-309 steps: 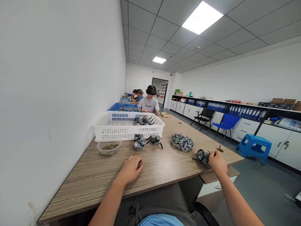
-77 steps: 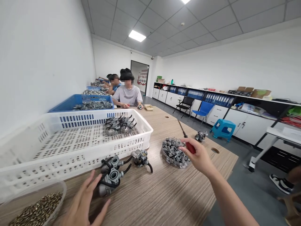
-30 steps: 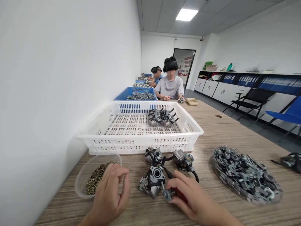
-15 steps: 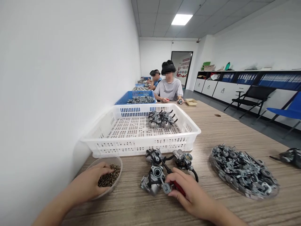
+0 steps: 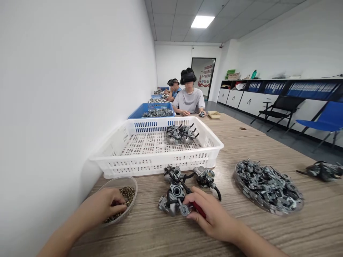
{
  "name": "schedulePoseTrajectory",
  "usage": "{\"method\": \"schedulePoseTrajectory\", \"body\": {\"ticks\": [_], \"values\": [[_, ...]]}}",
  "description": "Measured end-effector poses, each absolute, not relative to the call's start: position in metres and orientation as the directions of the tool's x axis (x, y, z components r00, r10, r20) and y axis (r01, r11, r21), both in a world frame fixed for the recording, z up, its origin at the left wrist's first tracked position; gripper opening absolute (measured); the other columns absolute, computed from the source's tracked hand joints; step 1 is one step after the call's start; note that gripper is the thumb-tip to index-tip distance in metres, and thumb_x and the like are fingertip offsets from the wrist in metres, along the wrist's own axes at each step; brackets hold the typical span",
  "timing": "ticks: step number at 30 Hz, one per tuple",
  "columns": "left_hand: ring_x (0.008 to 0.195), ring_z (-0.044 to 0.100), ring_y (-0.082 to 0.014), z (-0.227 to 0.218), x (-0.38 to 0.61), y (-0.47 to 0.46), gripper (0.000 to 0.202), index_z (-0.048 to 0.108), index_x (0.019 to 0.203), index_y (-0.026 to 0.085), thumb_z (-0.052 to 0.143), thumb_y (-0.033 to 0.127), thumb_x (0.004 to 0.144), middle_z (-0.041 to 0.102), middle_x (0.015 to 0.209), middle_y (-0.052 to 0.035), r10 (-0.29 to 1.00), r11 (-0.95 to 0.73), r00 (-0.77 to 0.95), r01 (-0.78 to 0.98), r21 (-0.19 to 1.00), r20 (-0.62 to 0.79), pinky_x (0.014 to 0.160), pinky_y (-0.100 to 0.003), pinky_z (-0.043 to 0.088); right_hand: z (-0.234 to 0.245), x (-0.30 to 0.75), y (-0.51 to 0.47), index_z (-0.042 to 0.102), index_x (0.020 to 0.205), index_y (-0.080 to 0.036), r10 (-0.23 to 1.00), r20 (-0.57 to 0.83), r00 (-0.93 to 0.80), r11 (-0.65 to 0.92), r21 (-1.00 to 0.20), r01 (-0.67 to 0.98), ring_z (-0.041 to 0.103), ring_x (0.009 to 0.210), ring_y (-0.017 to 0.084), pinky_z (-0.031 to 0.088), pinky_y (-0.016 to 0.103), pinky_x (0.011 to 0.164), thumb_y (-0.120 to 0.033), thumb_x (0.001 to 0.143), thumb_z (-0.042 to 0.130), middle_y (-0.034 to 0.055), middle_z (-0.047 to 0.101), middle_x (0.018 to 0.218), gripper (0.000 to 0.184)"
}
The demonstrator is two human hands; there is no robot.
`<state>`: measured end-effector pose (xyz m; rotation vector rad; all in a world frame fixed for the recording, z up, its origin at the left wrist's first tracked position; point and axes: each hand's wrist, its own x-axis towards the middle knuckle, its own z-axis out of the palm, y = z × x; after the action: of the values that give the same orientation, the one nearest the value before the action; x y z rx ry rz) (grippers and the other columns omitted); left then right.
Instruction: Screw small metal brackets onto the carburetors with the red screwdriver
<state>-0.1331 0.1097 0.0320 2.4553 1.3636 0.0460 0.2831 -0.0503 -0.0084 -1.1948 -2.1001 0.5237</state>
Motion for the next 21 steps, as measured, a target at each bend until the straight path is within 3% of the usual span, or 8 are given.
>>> {"method": "schedulePoseTrajectory", "body": {"ticks": [4,9,13,17,19,21], "values": [[0.107,0.073,-0.0327,0.041,-0.142,0.114,0.048,0.091,0.094,0.03,0.061,0.066,0.106,0.081,0.11,-0.0093,0.789,-0.551,0.61,0.756,0.352,-0.073,0.091,-0.036,0.058,-0.008,0.283,-0.05,0.062,0.131,-0.03,0.856,0.359,-0.373,0.517,-0.609,0.601,0.065,0.097,0.025,0.051,0.037,0.087,-0.028,0.113,0.063,0.0048,0.066,0.116,0.018],[0.099,0.069,-0.0286,0.037,-0.146,0.119,0.057,0.091,0.102,0.029,0.05,0.069,0.112,0.074,0.101,-0.0082,0.779,-0.618,0.615,0.719,0.318,0.123,0.087,-0.033,0.058,-0.008,0.284,-0.049,0.063,0.132,-0.029,0.852,0.378,-0.362,0.523,-0.601,0.604,0.065,0.095,0.024,0.051,0.036,0.086,-0.027,0.112,0.065,0.0046,0.066,0.114,0.02],[0.097,0.067,-0.0265,0.039,-0.145,0.119,0.055,0.088,0.118,0.029,0.046,0.064,0.118,0.073,0.104,-0.0071,0.74,-0.672,0.627,0.698,0.248,0.243,0.087,-0.033,0.054,-0.009,0.285,-0.049,0.061,0.133,-0.028,0.856,0.394,-0.336,0.516,-0.605,0.606,0.065,0.099,0.025,0.053,0.036,0.089,-0.023,0.111,0.063,0.0055,0.068,0.115,0.023],[0.094,0.067,-0.025,0.055,-0.14,0.108,0.044,0.085,0.131,0.03,0.049,0.054,0.121,0.074,0.099,-0.0042,0.612,-0.776,0.683,0.617,0.133,0.4,0.093,-0.039,0.05,-0.01,0.284,-0.049,0.062,0.132,-0.028,0.848,0.416,-0.328,0.528,-0.606,0.595,0.066,0.1,0.025,0.055,0.036,0.092,-0.023,0.111,0.063,0.0049,0.069,0.111,0.022],[0.092,0.067,-0.024,0.061,-0.13,0.092,0.036,0.084,0.123,0.032,0.051,0.046,0.121,0.077,0.096,-0.0014,0.511,-0.826,0.696,0.56,0.063,0.504,0.103,-0.043,0.048,-0.011,0.282,-0.049,0.061,0.132,-0.027,0.839,0.432,-0.331,0.542,-0.604,0.585,0.066,0.097,0.023,0.056,0.034,0.09,-0.023,0.111,0.063,0.0041,0.068,0.108,0.021],[0.085,0.065,-0.0229,0.063,-0.113,0.069,0.036,0.078,0.098,0.029,0.051,0.036,0.12,0.075,0.087,0.0006,0.431,-0.845,0.662,0.534,0.018,0.613,0.117,-0.051,0.041,-0.012,0.281,-0.048,0.062,0.131,-0.027,0.83,0.447,-0.333,0.554,-0.597,0.58,0.066,0.093,0.023,0.055,0.033,0.087,-0.025,0.112,0.063,0.0036,0.068,0.105,0.02]]}}
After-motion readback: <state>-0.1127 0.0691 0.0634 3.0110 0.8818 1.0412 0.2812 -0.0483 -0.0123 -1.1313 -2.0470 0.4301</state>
